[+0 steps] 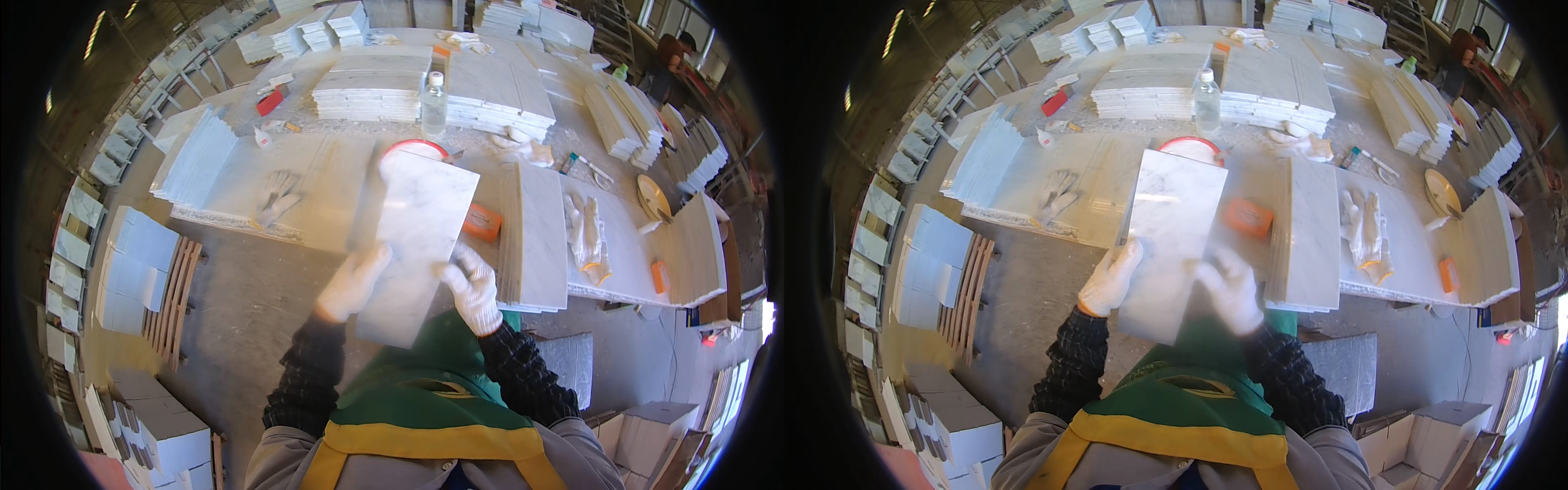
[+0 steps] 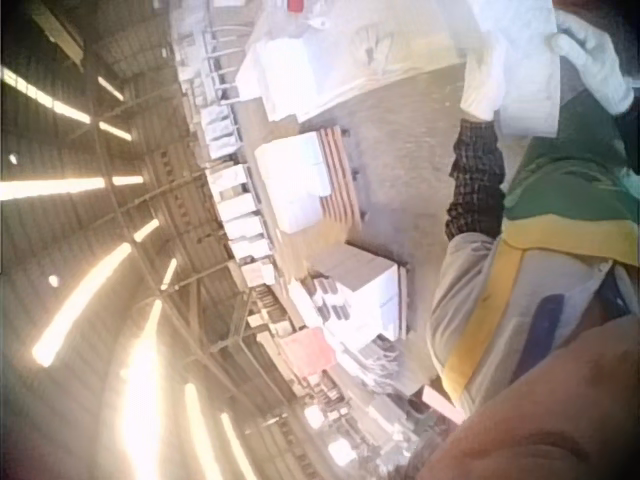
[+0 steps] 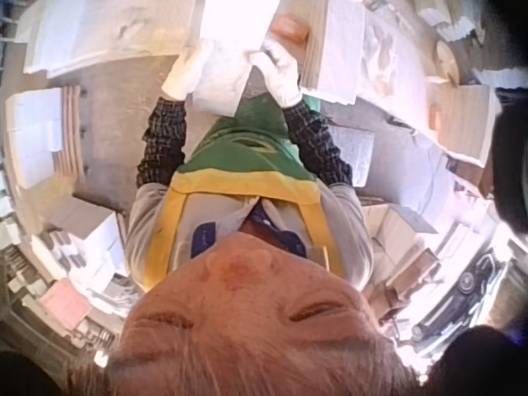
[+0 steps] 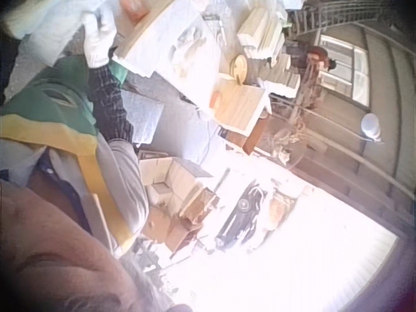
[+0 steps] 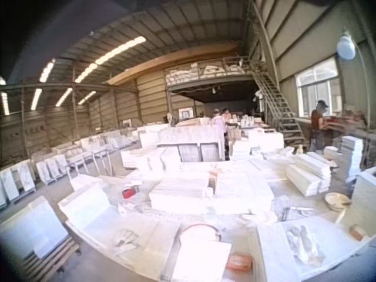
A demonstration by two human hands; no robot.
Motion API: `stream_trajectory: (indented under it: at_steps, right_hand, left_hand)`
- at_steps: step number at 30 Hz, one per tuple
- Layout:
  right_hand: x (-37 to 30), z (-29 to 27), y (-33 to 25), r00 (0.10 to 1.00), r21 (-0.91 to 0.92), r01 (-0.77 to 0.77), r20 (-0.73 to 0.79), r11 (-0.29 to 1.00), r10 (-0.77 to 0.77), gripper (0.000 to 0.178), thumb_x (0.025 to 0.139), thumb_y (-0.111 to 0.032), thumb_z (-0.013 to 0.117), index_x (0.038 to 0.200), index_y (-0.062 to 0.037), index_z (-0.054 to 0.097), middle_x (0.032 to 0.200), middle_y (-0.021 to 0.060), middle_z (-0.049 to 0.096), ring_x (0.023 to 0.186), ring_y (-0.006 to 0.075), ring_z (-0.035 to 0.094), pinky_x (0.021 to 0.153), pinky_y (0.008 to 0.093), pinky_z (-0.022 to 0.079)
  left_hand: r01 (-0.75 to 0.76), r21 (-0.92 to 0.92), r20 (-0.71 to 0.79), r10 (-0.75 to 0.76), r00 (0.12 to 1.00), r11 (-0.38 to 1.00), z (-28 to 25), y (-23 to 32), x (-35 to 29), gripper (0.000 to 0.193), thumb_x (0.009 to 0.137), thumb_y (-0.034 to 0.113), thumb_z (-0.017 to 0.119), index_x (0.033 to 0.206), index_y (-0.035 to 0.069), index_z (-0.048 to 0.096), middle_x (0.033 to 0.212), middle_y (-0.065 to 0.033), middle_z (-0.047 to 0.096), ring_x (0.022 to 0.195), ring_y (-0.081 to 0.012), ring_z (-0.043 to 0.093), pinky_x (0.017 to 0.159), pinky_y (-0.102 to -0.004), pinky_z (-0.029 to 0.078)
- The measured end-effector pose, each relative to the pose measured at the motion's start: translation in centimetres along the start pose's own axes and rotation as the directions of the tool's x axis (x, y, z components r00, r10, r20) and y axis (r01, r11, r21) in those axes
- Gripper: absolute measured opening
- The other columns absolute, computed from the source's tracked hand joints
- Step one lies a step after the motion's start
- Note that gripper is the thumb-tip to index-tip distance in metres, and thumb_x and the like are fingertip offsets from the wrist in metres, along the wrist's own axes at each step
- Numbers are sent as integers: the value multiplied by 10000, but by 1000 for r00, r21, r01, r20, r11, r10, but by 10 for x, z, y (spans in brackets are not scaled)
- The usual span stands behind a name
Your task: The person applies a white paste to rectangular white tiles using a small metal spatula, then smooths the edges with a sponge. The person handles tiles one at a time, flipping them over and placing them on a workbench in a workshop.
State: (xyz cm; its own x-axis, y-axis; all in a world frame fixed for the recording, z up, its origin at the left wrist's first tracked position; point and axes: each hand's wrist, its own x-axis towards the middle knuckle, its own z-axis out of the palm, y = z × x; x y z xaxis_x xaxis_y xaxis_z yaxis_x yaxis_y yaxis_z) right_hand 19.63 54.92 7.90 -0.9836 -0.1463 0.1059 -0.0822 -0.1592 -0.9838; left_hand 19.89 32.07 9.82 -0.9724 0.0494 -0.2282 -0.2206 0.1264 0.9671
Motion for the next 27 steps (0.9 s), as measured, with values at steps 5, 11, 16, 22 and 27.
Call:
stream_trajectory:
  at_steps: [5, 11, 16, 22, 27]
  right_hand:
    - [8, -17, -17, 988, 93, -148, -39, 985, 152, 417, 1000, -257, 704, 1309, 23, 683, 1229, 53, 714, 1122, 129, 630, 1023, 306, 473]
    - [-2, -20, -13, 954, 338, -252, -69, 907, 291, 377, 965, -304, 761, 1187, -2, 721, 805, -89, 593, 614, 0, 439, 554, 193, 334]
    - [-1, -23, -8, 948, 498, -123, -197, 859, 250, 382, 990, -328, 716, 1233, -34, 695, 835, -73, 574, 711, 50, 493, 642, 231, 396]
    - [0, -16, -6, 964, 610, -92, -144, 787, 225, 362, 969, -340, 738, 1186, -53, 694, 859, -54, 629, 765, 52, 535, 685, 222, 397]
    - [-12, -4, 0, 978, 313, -103, -139, 944, 153, 278, 994, -290, 694, 1067, -23, 722, 884, -31, 658, 767, 71, 575, 681, 241, 443]
  left_hand:
    - [45, 328, 129, -92, 987, 944, -9, 27, 9, 617, 1049, 497, 563, 1322, -51, 642, 1231, -104, 700, 1099, -163, 620, 999, -332, 479]
    - [26, 322, 90, -58, 994, 947, -40, 6, 32, 653, 1050, 530, 555, 1389, -26, 615, 1326, -127, 675, 1177, -203, 644, 1028, -332, 492]
    - [106, -325, 207, -39, 978, 940, -62, -24, 21, 614, 1043, 355, 593, 1535, 17, 448, 1441, -164, 578, 1370, -277, 515, 1173, -405, 387]
    - [-253, -524, 171, 391, 904, 813, 57, -45, -18, 677, 983, 204, 677, 1542, -7, 360, 1595, -160, 421, 1519, -351, 328, 1254, -538, 269]
    - [-135, -894, -138, 23, 990, 427, 87, -16, -1, 475, 1046, 306, 631, 1421, 47, 496, 1446, -93, 536, 1352, -226, 477, 1164, -451, 368]
